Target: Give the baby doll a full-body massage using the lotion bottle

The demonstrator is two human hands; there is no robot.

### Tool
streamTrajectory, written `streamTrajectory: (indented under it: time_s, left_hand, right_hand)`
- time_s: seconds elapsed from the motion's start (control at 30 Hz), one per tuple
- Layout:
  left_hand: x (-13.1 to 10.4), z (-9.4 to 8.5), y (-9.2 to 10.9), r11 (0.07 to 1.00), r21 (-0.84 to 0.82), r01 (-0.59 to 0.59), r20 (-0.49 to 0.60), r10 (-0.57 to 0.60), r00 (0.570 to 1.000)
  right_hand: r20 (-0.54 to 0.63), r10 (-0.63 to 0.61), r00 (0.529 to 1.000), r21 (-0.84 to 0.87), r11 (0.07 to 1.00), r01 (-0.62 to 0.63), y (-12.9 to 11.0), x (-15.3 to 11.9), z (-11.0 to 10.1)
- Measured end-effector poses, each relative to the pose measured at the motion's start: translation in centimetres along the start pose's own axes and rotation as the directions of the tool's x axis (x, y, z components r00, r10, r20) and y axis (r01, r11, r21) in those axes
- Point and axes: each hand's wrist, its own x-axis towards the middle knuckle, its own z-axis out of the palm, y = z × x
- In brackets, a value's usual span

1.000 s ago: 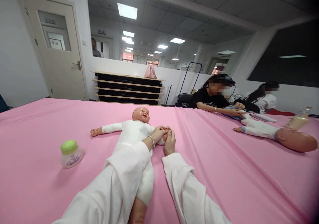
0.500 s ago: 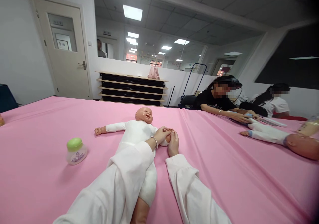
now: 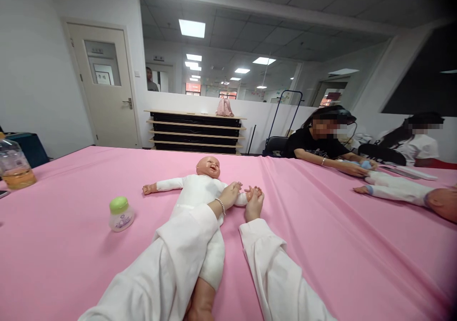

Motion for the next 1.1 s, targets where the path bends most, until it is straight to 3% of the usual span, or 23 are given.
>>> streamTrajectory:
  time_s: [0.1, 0.2, 0.27, 0.33, 0.43, 0.53, 0.6, 0.7, 0.8, 0.9, 0.93, 1.0, 1.03, 1.1]
  left_hand:
    - [-1.2, -2.8, 1.8, 0.993, 0.117, -0.012, -0.091, 0.023, 0.996]
    - [-3.3, -8.1, 4.0, 0.972, 0.231, -0.034, -0.239, 0.091, 0.967]
    - [-5.3, -12.5, 5.0, 0.780, 0.619, 0.090, -0.443, 0.252, 0.861]
    - [-7.4, -16.8, 5.3, 0.527, 0.801, 0.285, -0.507, 0.344, 0.790]
    - [-10.4, -21.3, 4.5, 0.303, 0.819, 0.488, -0.574, 0.415, 0.706]
    - [-12.3, -23.2, 3.2, 0.181, 0.791, 0.584, -0.600, 0.415, 0.684]
    - [-12.6, -23.6, 2.4, 0.165, 0.743, 0.648, -0.663, 0.308, 0.682]
    - [-12.4, -23.9, 1.9, 0.202, 0.706, 0.679, -0.708, 0.174, 0.684]
    - [-11.9, -24.4, 1.6, 0.258, 0.733, 0.630, -0.672, 0.127, 0.729]
    - [-11.6, -25.1, 1.3, 0.345, 0.733, 0.587, -0.642, 0.063, 0.764]
    - [-11.5, -25.3, 1.3, 0.379, 0.727, 0.572, -0.633, 0.047, 0.773]
    - [-11.5, -25.5, 1.4, 0.441, 0.712, 0.546, -0.620, 0.030, 0.784]
    - [-11.5, -25.6, 1.5, 0.467, 0.703, 0.536, -0.616, 0.023, 0.787]
    - [-11.6, -25.8, 1.6, 0.514, 0.680, 0.524, -0.621, 0.022, 0.784]
  right_hand:
    - [-0.222, 0.012, 0.975, -0.073, 0.997, -0.029, 0.2, 1.3, -1.0]
    - [-0.297, 0.016, 0.955, -0.121, 0.991, -0.054, 0.3, 2.2, -1.9]
    - [-0.311, -0.006, 0.950, -0.180, 0.982, -0.052, 0.2, 2.4, -2.2]
    - [-0.308, -0.052, 0.950, -0.249, 0.968, -0.028, -0.1, 2.1, -2.3]
    - [-0.323, -0.151, 0.934, -0.354, 0.935, 0.028, -1.3, 1.2, -2.1]
    - [-0.322, -0.277, 0.905, -0.443, 0.889, 0.115, -2.8, -0.3, -1.8]
    - [-0.235, -0.433, 0.870, -0.521, 0.812, 0.264, -3.6, -1.4, -1.6]
    - [-0.003, -0.613, 0.790, -0.588, 0.640, 0.494, -4.5, -3.2, -0.9]
    - [0.236, -0.619, 0.749, -0.480, 0.596, 0.644, -5.4, -5.0, 1.7]
    - [0.545, -0.468, 0.695, -0.286, 0.675, 0.680, -6.8, -7.3, 7.1]
    - [0.665, -0.376, 0.645, -0.248, 0.703, 0.666, -7.2, -8.3, 9.4]
    - [0.879, -0.186, 0.440, -0.199, 0.694, 0.692, -7.6, -10.7, 14.2]
    - [0.910, -0.152, 0.385, -0.180, 0.691, 0.700, -7.5, -11.9, 16.5]
    - [0.941, -0.113, 0.319, -0.159, 0.684, 0.712, -6.7, -14.5, 20.5]
